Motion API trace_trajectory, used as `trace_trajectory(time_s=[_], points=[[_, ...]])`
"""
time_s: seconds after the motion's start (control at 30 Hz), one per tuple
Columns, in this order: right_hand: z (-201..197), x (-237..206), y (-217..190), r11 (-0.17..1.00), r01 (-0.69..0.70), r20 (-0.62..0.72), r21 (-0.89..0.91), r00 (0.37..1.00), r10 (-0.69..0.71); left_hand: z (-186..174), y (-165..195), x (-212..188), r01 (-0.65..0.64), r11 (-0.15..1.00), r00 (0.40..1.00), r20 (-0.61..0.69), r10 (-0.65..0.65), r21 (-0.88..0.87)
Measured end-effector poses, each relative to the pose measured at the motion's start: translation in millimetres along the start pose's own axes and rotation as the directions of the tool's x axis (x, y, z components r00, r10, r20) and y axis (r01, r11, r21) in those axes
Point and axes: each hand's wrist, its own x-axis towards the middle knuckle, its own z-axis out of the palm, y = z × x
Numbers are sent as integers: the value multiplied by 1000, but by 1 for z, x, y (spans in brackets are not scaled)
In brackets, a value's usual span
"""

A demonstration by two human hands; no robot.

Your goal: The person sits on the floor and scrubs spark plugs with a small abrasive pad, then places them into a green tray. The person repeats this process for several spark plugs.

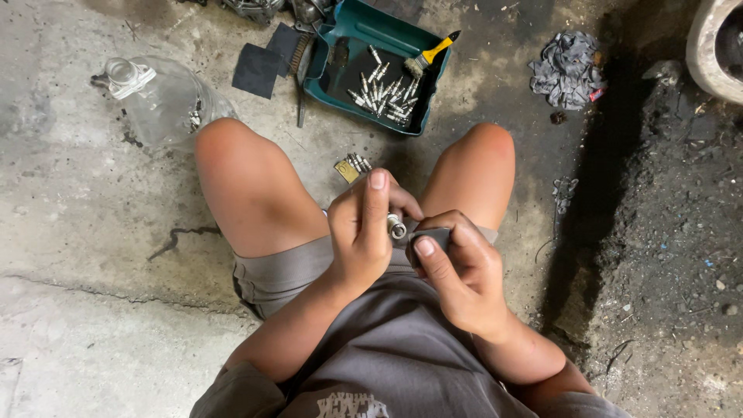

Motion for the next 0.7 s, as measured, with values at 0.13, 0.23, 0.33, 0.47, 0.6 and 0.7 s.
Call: trace_trajectory(time_s=[0.13, 0.23, 0.33, 0.47, 0.6, 0.7], points=[[2, 0, -2, 999, 11, -19, 36, 1000, -11, -3, 4, 0, -115, 992, 993, 5, 115, 51], [2, -1, -2, 999, -48, -46, 14, 998, 49, -4, 6, -1, -143, 986, 990, 9, 143, 86], [2, -2, 0, 998, -54, -69, -15, 996, 53, -5, 9, -4, -171, 978, 985, 38, 167, 119], [5, 0, 2, 985, 129, -86, -118, 986, -139, -4, 10, -6, -179, 970, 983, 70, 170, 163], [7, 3, 1, 955, 212, -119, -210, 963, -240, -5, 6, -6, -284, 925, 957, 136, 256, 254], [11, 5, 0, 930, 221, -144, -294, 951, -272, -5, 3, -6, -285, 915, 956, 154, 249, 287]])
